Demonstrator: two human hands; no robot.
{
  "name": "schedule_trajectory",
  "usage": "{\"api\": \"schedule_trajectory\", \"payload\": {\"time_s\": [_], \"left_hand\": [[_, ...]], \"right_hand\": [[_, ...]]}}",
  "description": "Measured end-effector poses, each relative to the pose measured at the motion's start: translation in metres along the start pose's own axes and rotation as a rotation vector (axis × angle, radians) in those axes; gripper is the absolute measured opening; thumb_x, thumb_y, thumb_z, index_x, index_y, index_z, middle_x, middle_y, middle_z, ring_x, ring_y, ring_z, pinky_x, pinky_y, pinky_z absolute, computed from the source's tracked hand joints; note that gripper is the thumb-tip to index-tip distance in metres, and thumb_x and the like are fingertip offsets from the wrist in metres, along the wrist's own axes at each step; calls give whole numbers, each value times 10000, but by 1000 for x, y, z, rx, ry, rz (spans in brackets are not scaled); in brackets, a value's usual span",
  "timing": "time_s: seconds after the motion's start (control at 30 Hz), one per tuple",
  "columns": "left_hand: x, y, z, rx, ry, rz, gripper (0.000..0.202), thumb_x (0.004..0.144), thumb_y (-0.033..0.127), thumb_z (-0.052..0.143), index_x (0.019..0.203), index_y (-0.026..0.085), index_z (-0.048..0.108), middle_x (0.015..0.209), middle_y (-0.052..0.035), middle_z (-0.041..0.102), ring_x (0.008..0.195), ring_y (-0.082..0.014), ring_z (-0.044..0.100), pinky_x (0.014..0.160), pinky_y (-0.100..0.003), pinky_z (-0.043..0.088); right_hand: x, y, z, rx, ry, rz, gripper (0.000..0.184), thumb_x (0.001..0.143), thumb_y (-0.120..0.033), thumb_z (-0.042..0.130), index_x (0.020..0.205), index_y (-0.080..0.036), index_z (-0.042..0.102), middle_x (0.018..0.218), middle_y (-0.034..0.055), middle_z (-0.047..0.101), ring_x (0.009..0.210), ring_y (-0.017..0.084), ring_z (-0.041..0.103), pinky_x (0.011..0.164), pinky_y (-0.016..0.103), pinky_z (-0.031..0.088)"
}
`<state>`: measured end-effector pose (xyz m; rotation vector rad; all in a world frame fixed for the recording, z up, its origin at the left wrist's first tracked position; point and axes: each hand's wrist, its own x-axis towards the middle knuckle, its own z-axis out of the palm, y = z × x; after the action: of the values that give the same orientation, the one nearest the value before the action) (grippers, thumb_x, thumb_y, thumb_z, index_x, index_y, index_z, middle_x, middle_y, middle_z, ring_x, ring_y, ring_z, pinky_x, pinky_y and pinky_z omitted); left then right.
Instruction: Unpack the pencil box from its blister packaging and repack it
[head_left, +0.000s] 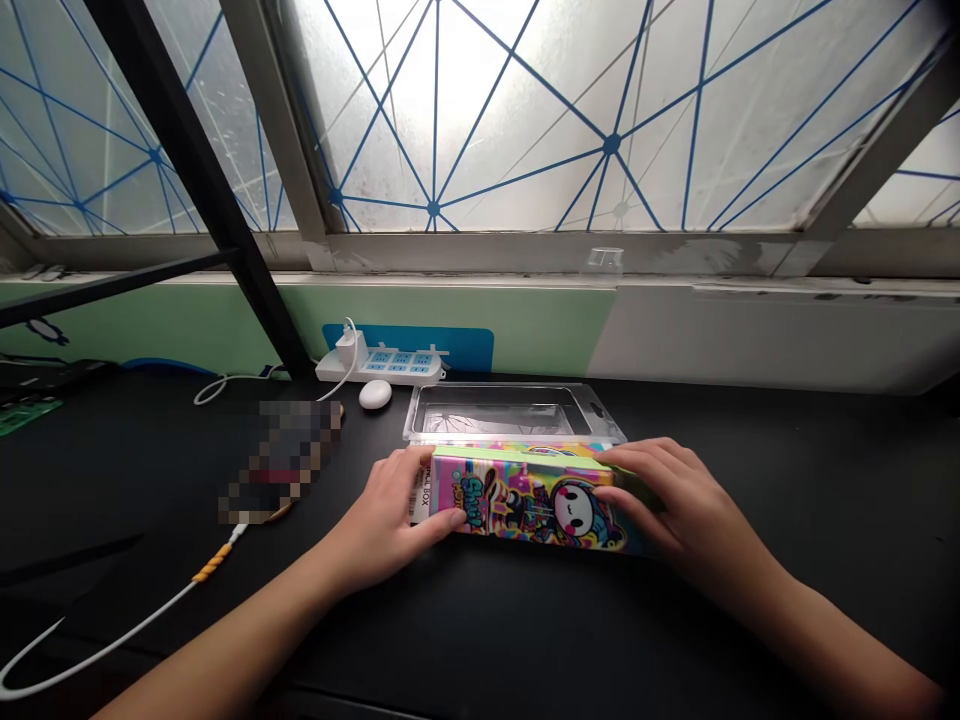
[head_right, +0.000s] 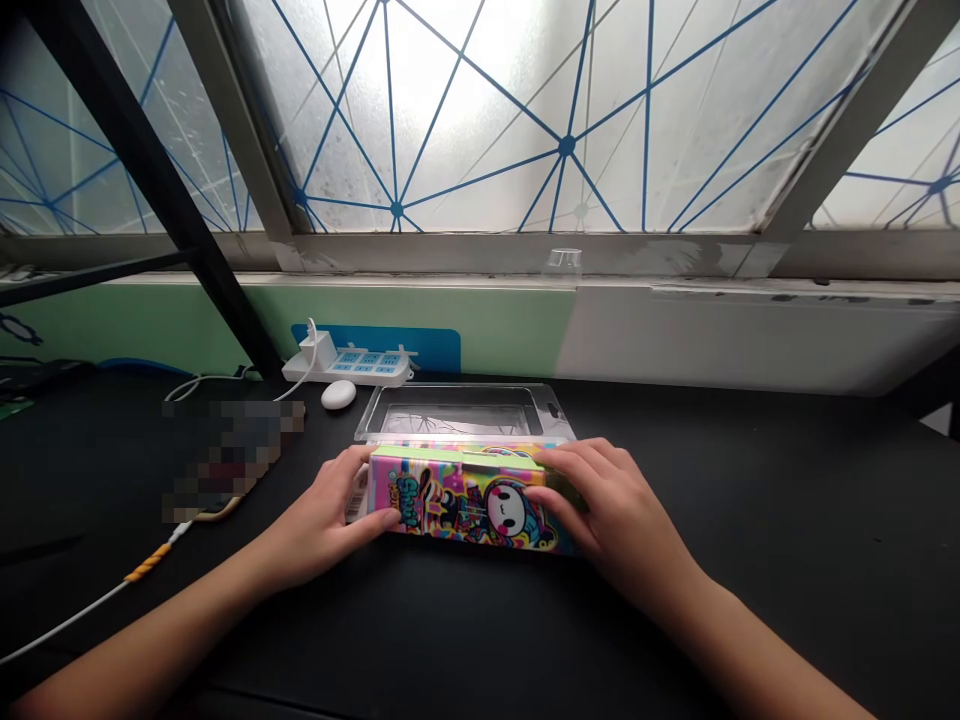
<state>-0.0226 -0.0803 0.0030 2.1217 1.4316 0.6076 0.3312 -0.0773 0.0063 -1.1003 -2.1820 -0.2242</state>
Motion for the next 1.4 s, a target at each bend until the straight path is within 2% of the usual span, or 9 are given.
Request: {"api": "schedule_trajectory", "payload": {"time_s": [0.23,0.4,0.5,0.6,0.73,0.9,1.13,1.3,1.4], "left_hand": [[-1,2,2,160,-29,105,689,975,594,564,1535,214,438,1514,-149,543,1374,-365,463,1146,-537,345],[-6,4,7,253,-90,125,748,1005,625,480,1621,226,335,1673,-136,348,1513,-386,315,1217,-597,210],[-10,1,9,211,-104,125,772,1013,592,490,1650,223,255,1680,-131,336,1531,-364,305,1227,-568,236],[-11,-3,8,123,-58,114,853,991,550,560,1670,232,154,1670,-139,356,1479,-360,396,1197,-531,325],[-10,-9,7,49,6,107,844,957,497,633,1653,268,214,1627,-130,434,1400,-359,493,1152,-518,398],[-8,-10,5,45,8,107,769,942,487,656,1606,261,340,1622,-138,439,1371,-362,512,1138,-531,413],[-10,-8,6,39,-12,101,816,967,458,615,1657,294,209,1646,-121,406,1374,-349,507,1130,-512,418],[-10,-6,5,2,-64,68,942,984,456,592,1671,288,-32,1511,-101,586,1333,-324,524,1129,-508,402],[-7,-3,0,-18,-71,82,791,1020,546,495,1673,301,122,1526,-87,574,1375,-332,497,1148,-513,379]], "right_hand": [[13,-8,9,-178,-75,-122,273,1027,-293,536,1244,-155,630,1114,122,739,969,271,666,901,452,460],[20,-28,15,-103,-219,-109,316,1035,-319,508,1295,-184,626,1245,135,711,1095,285,643,907,450,489],[29,-40,22,-61,-297,-65,355,1034,-372,510,1304,-171,622,1246,146,700,1106,303,636,891,461,518],[41,-49,34,-41,-353,-27,348,1035,-397,503,1255,-164,638,1160,140,712,1042,305,640,870,468,539],[53,-58,49,-41,-294,6,253,1044,-303,460,1129,-174,661,1038,123,687,956,285,613,825,444,542],[55,-64,55,-90,-256,17,282,1055,-248,385,1058,-160,654,965,125,640,913,288,577,798,455,528],[51,-65,56,-105,-207,21,238,1047,-236,389,1029,-177,619,951,125,614,909,287,563,789,450,528],[55,-67,56,-154,-51,-21,173,1040,-207,403,1025,-203,575,973,131,619,924,294,559,802,451,534],[55,-66,56,-203,20,-73,132,1036,-200,431,1075,-205,557,999,135,621,950,301,563,811,445,546]]}}
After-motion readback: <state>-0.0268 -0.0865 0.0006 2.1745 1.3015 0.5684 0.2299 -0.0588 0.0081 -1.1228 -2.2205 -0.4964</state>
